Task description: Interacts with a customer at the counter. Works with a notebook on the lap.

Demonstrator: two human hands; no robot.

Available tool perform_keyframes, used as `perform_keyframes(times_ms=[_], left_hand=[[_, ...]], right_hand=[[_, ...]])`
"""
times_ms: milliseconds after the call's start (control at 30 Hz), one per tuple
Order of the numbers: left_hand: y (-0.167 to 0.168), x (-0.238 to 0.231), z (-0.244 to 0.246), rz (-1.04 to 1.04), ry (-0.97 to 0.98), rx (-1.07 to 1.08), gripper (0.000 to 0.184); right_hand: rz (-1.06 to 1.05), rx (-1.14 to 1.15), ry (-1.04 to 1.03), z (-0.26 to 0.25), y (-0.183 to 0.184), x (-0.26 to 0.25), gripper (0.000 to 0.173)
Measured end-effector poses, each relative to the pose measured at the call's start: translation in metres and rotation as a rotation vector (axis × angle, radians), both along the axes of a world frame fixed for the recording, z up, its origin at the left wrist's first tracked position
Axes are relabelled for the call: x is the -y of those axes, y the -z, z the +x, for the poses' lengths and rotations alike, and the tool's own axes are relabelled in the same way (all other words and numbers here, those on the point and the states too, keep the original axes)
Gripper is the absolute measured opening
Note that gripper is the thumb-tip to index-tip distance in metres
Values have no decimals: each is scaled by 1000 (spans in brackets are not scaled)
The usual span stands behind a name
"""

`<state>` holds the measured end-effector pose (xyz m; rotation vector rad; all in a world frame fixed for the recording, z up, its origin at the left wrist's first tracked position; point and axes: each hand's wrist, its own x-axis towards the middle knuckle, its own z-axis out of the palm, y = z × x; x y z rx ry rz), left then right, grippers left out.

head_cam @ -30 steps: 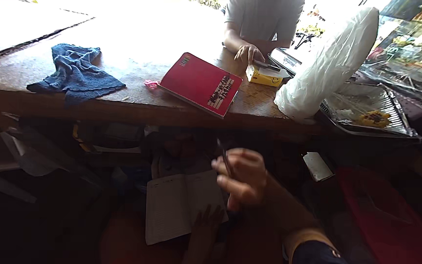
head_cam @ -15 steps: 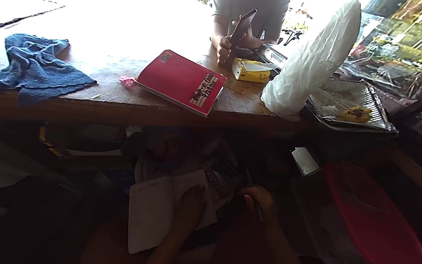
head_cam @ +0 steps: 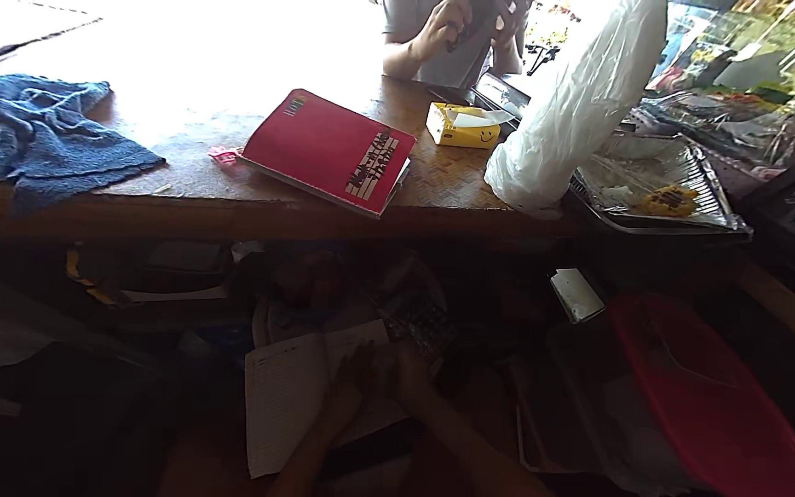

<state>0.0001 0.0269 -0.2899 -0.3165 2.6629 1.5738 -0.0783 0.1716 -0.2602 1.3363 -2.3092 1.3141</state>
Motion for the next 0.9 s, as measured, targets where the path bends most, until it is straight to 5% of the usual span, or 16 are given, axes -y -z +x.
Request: perform_keyframes(times_ms=[133, 233, 367, 900], left_hand=[[-3, 14, 2, 553, -271, -129, 47], [11, 21, 1, 795, -382, -241, 56], [5, 23, 0, 934, -454, -189, 60], [19, 26, -1, 766, -344, -211, 48]], right_hand=[[-74, 391, -274, -10, 14, 36, 76], [-116, 479, -331, -18, 22, 51, 93], [-50, 465, -361, -21, 47, 57, 78], [-15, 414, -360, -26, 57, 59, 53]])
